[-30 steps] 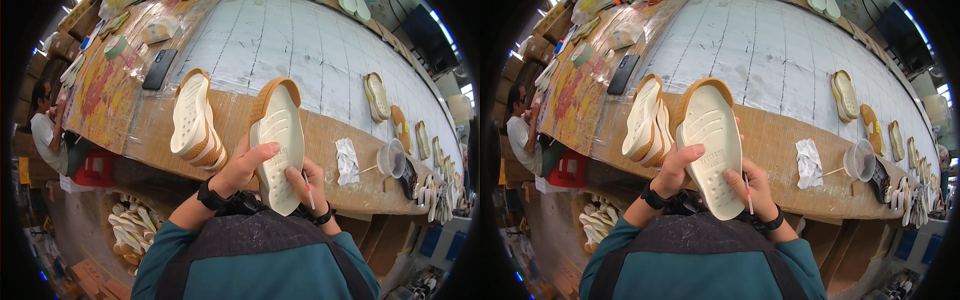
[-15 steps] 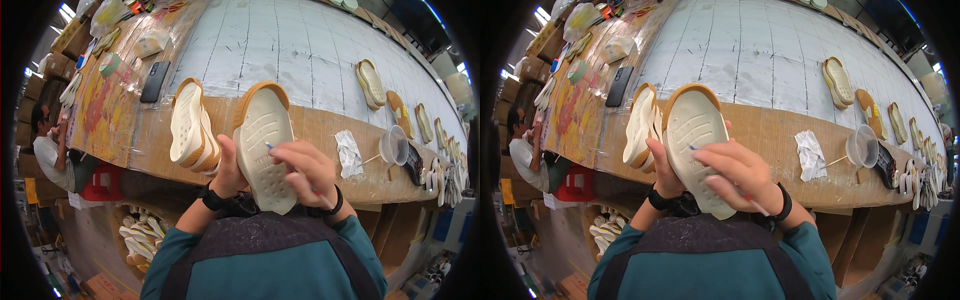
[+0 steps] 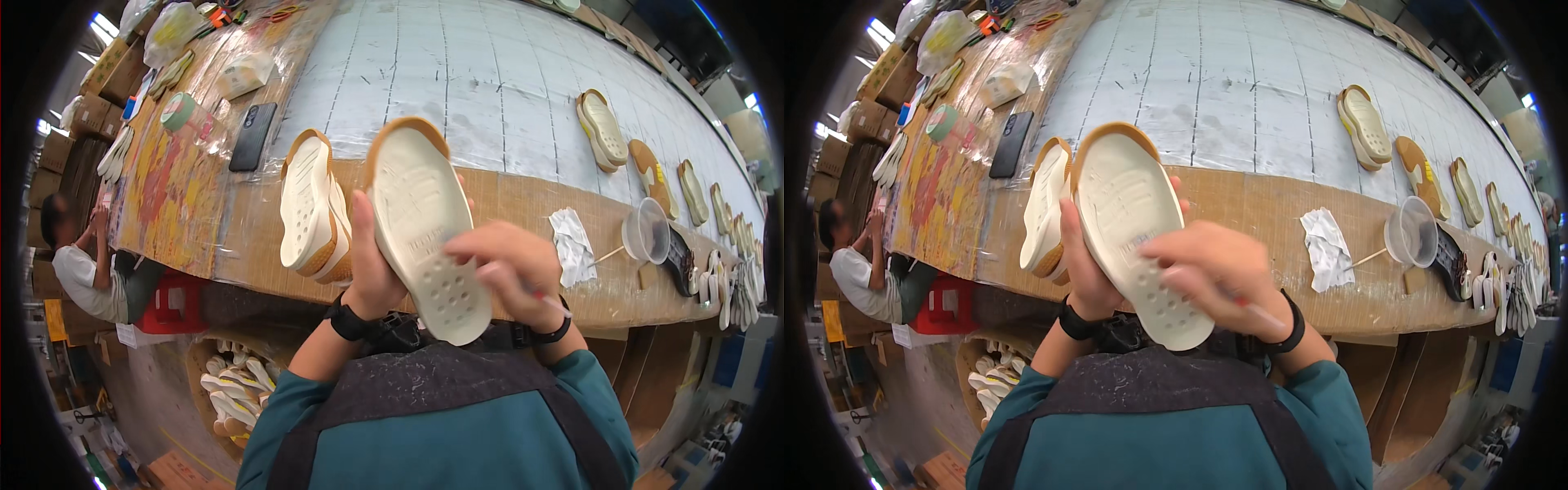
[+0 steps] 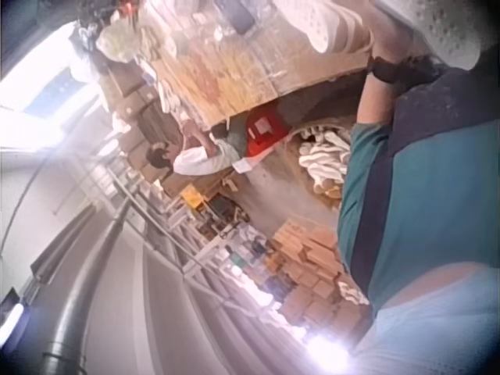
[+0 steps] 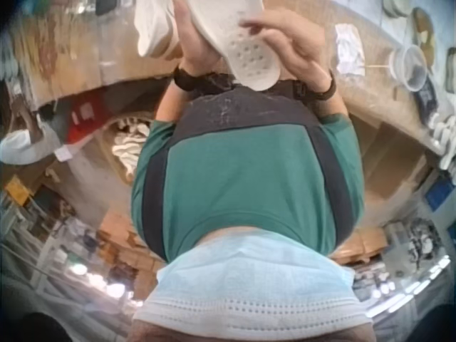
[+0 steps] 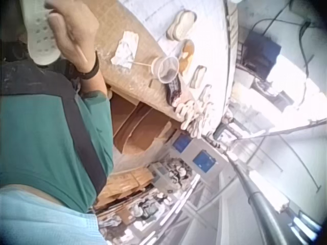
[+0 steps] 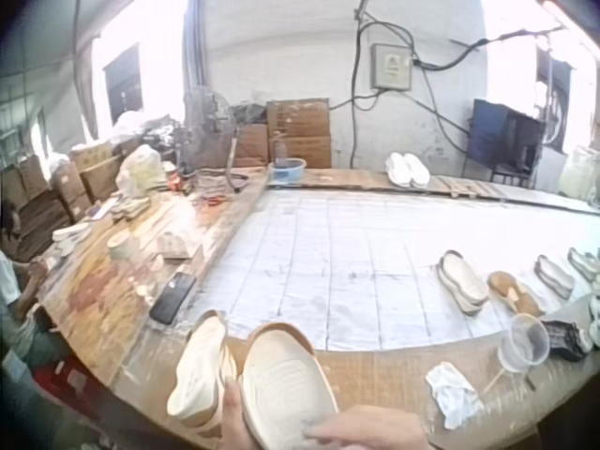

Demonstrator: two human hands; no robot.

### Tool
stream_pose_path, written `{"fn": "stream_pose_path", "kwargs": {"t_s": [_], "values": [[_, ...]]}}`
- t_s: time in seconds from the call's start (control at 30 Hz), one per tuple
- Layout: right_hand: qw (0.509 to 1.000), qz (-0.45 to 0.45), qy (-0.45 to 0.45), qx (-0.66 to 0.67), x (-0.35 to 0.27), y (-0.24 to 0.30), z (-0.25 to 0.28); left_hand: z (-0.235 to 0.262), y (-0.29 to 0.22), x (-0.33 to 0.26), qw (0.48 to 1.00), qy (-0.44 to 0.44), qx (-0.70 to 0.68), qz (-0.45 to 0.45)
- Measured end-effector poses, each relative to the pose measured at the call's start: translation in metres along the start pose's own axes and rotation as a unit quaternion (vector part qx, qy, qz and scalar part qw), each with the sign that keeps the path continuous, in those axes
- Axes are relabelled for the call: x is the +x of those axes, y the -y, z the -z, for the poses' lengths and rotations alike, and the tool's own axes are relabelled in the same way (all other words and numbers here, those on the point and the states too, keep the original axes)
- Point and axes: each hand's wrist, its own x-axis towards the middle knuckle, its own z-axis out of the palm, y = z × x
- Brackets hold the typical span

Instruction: The person assembles white slipper soles by hand at a factory workstation. They pick up a sole, apply a substance to the edges using a small stick, and then press it together with a matching upper part. The person repeats this process for multiple units, stacking the finished pairs on the table.

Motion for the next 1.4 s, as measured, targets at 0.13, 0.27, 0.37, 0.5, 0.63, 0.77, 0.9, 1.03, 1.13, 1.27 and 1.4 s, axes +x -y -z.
{"fn": "stream_pose_path", "kwargs": {"t_s": [0.13,0.27,0.37,0.5,0.63,0.77,0.9,1.03,1.13,1.27,1.4], "values": [[0.949,-0.175,-0.198,0.173,-0.030,-0.018,0.007,0.006,-0.004,0.020,0.993,-0.076,-0.084,-0.024],[0.897,-0.227,-0.172,0.337,-0.041,-0.024,-0.001,0.018,0.003,0.032,0.976,-0.151,-0.149,-0.053],[0.852,-0.246,-0.160,0.433,-0.043,-0.022,-0.004,0.008,0.008,0.037,0.978,-0.154,-0.128,-0.058],[0.925,-0.205,-0.193,0.257,-0.036,-0.012,0.000,0.015,0.027,0.026,0.989,-0.072,-0.130,0.026],[0.984,-0.122,-0.128,0.013,-0.045,-0.022,-0.002,0.031,0.051,0.020,0.972,-0.092,-0.192,0.099],[0.982,-0.123,-0.141,0.005,-0.048,-0.026,-0.004,0.020,0.048,0.014,0.980,-0.094,-0.167,0.053],[0.986,-0.114,-0.118,0.011,-0.055,-0.028,-0.005,0.018,0.049,0.011,0.989,-0.080,-0.121,0.029],[0.987,-0.094,-0.111,-0.068,-0.066,-0.033,0.003,0.033,0.058,0.020,0.992,-0.087,-0.065,0.067],[0.985,-0.148,-0.084,-0.029,-0.068,-0.046,0.003,0.055,0.062,0.020,0.995,-0.071,0.035,0.063],[0.986,-0.131,-0.101,-0.009,-0.065,-0.053,0.000,0.047,0.059,0.025,0.993,-0.017,0.109,0.047],[0.943,-0.248,-0.208,0.080,-0.081,-0.053,0.022,0.034,0.069,0.033,0.990,0.045,0.044,0.123]]}}
